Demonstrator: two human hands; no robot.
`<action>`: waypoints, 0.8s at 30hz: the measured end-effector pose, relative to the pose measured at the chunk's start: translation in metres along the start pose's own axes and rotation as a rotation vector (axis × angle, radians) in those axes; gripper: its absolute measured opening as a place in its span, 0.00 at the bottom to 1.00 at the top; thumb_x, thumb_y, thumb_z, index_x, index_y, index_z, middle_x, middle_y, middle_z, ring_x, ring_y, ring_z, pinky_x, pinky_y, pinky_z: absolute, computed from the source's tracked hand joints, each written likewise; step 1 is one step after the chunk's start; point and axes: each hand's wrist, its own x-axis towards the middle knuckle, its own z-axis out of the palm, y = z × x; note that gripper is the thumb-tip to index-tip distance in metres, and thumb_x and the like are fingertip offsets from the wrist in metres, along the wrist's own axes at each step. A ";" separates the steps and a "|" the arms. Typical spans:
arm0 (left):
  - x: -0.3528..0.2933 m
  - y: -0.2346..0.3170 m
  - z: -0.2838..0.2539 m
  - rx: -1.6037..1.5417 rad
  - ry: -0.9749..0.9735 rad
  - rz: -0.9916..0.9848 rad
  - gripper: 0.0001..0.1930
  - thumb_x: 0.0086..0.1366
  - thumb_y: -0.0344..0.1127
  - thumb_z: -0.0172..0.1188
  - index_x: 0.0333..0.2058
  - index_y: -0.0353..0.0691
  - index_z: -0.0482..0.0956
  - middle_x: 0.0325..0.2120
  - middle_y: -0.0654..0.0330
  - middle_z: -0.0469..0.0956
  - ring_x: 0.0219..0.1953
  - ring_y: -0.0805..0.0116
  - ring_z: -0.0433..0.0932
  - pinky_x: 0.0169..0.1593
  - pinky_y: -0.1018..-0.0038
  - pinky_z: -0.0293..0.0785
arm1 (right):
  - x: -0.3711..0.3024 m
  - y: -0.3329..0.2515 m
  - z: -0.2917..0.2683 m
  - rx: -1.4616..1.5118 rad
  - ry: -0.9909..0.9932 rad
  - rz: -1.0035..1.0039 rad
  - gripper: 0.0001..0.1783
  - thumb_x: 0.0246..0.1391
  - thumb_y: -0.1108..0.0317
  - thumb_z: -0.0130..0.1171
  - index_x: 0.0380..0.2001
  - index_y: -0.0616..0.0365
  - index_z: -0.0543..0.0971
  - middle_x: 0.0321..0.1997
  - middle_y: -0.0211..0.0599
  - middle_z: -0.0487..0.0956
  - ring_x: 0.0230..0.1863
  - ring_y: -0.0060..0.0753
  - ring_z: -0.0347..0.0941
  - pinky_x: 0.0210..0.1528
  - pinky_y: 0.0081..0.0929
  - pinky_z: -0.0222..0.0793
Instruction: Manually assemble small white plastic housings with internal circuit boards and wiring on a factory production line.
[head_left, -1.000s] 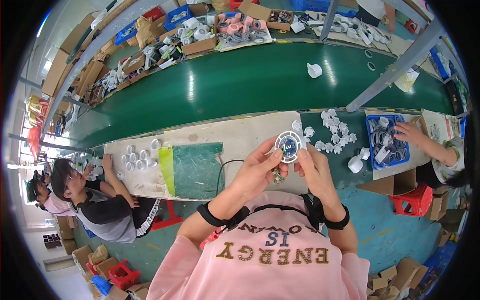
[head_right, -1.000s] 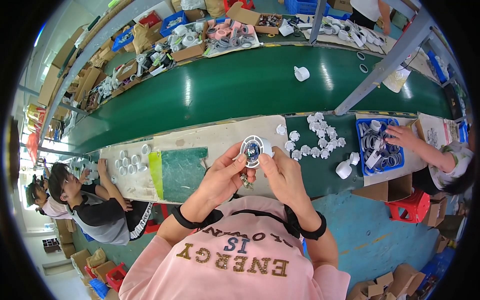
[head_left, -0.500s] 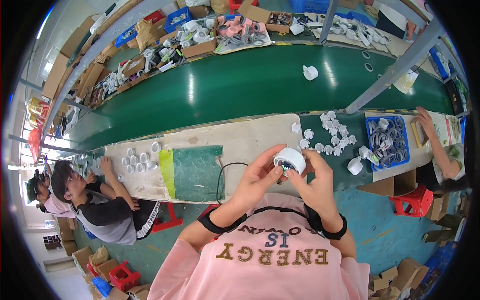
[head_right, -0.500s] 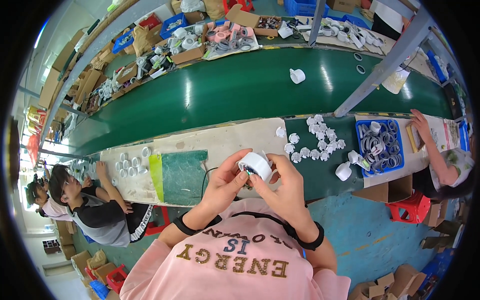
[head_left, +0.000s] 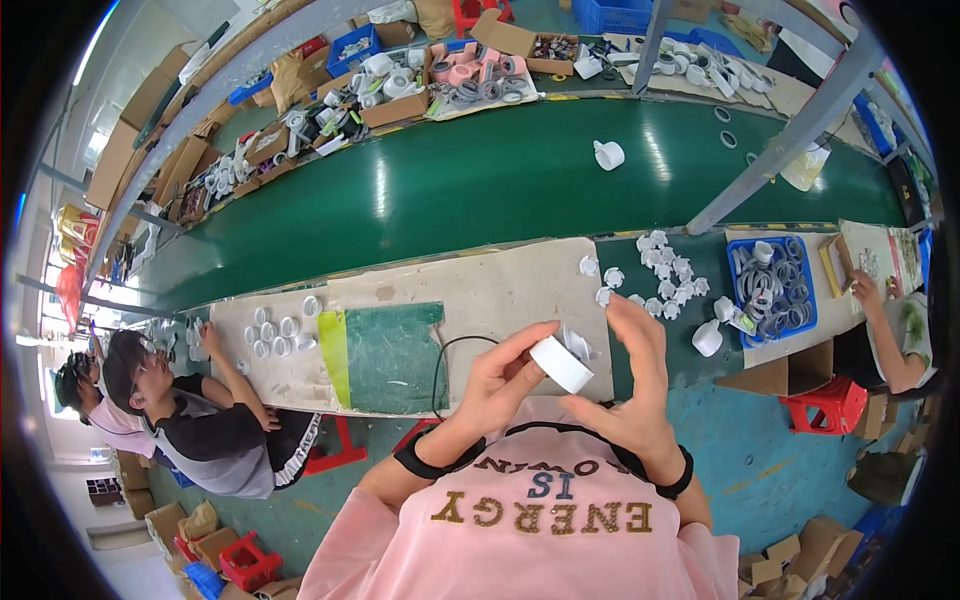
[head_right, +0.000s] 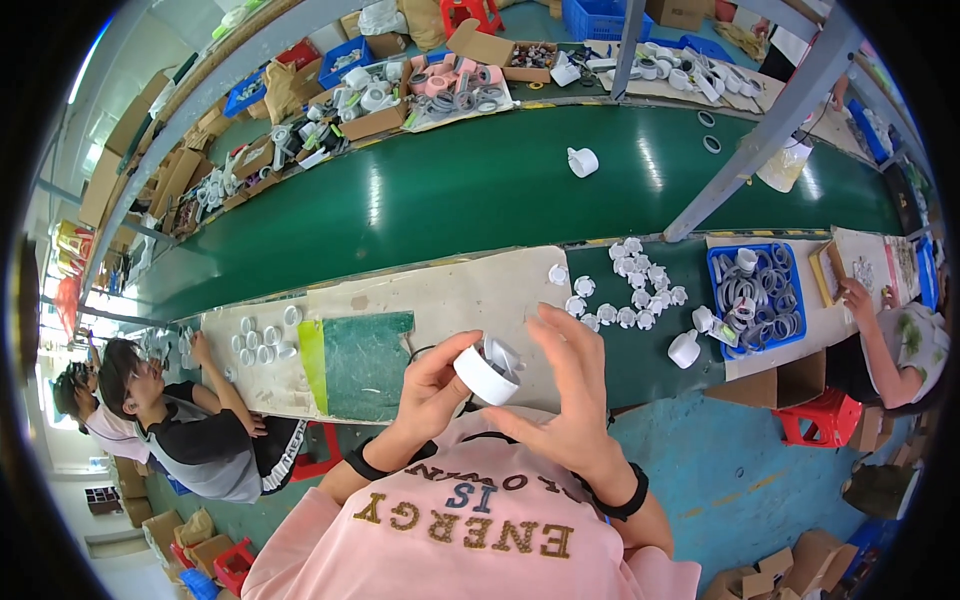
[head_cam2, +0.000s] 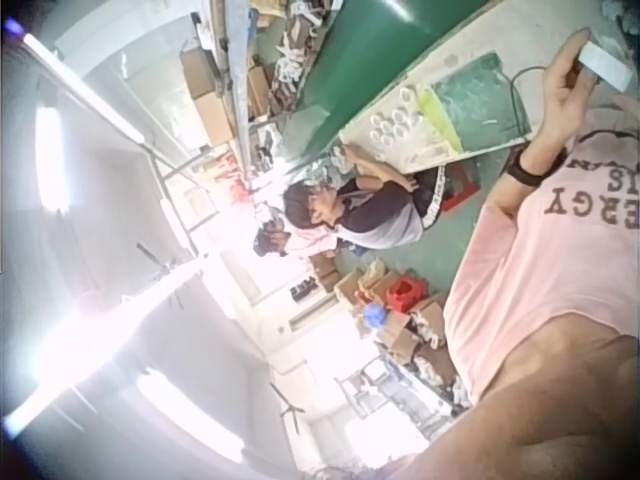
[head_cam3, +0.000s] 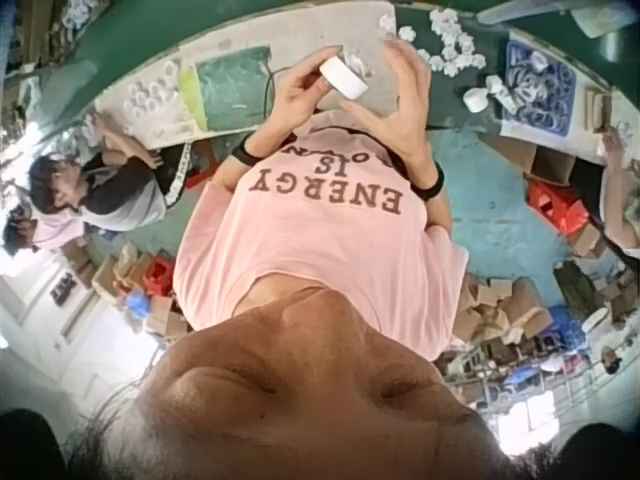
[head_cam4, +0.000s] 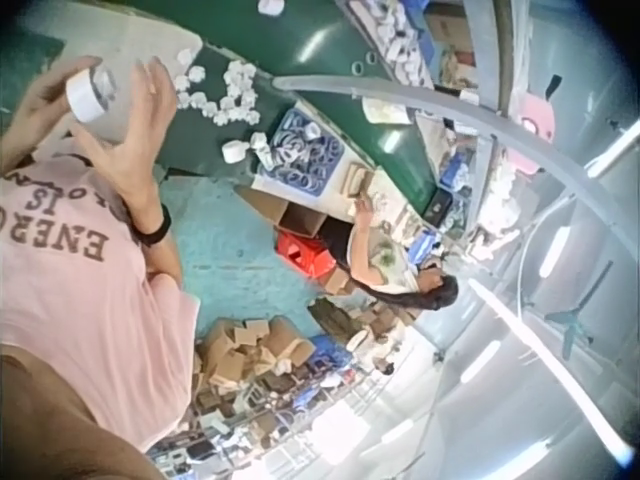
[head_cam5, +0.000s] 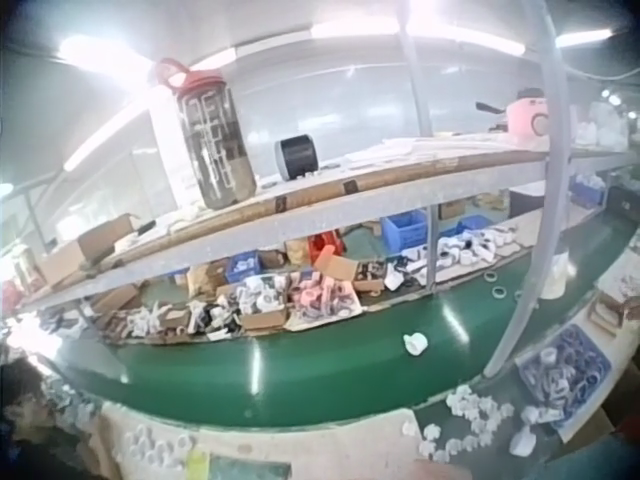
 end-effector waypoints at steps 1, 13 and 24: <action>-0.001 -0.001 0.000 0.000 -0.001 0.000 0.19 0.62 0.23 0.49 0.53 0.34 0.65 0.46 0.60 0.69 0.47 0.73 0.68 0.49 0.78 0.65 | 0.000 0.000 -0.003 -0.077 -0.026 -0.085 0.33 0.31 0.57 0.68 0.44 0.57 0.73 0.55 0.47 0.64 0.52 0.48 0.59 0.49 0.39 0.59; -0.001 -0.002 -0.008 -0.069 0.056 0.003 0.20 0.63 0.24 0.49 0.54 0.34 0.64 0.45 0.60 0.70 0.44 0.74 0.69 0.48 0.79 0.64 | -0.032 0.031 -0.019 -0.328 0.073 -0.096 0.11 0.42 0.71 0.54 0.32 0.60 0.79 0.44 0.45 0.72 0.45 0.47 0.63 0.45 0.37 0.61; 0.003 0.001 -0.012 -0.081 0.063 0.017 0.21 0.57 0.23 0.55 0.51 0.34 0.66 0.45 0.59 0.68 0.46 0.71 0.69 0.51 0.76 0.64 | -0.013 0.009 -0.015 -0.510 0.036 -0.307 0.14 0.31 0.80 0.49 0.25 0.57 0.79 0.42 0.43 0.73 0.44 0.46 0.65 0.44 0.36 0.60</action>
